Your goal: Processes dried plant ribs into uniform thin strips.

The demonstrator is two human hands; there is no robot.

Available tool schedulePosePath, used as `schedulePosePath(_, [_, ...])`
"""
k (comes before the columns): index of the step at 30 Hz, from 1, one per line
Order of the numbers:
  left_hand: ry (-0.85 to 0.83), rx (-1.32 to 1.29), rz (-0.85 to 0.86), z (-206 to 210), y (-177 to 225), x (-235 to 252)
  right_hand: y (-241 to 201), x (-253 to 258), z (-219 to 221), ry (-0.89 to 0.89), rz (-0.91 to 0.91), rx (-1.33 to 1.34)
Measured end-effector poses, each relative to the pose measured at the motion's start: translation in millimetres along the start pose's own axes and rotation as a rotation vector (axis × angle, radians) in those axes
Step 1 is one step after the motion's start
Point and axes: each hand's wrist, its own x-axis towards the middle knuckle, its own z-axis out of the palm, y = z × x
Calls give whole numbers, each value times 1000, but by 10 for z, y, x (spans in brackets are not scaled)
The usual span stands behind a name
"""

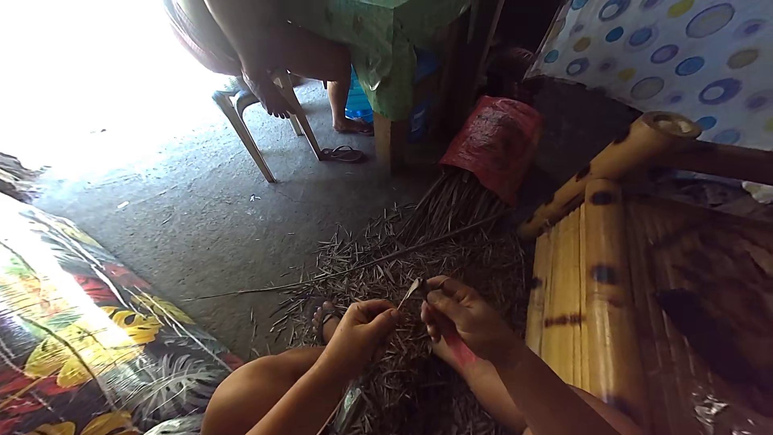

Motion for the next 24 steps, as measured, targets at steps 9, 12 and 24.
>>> schedulePosePath(9, [-19, 37, 1, 26, -5, -9, 107, 36, 45, -123, -21, -74])
schedulePosePath(12, [-30, 35, -12, 33, 13, -18, 117, 55, 9, -108, -68, -93])
schedulePosePath(24, [-41, 59, -84, -56, 53, -68, 39, 189, -410, -67, -112, -185])
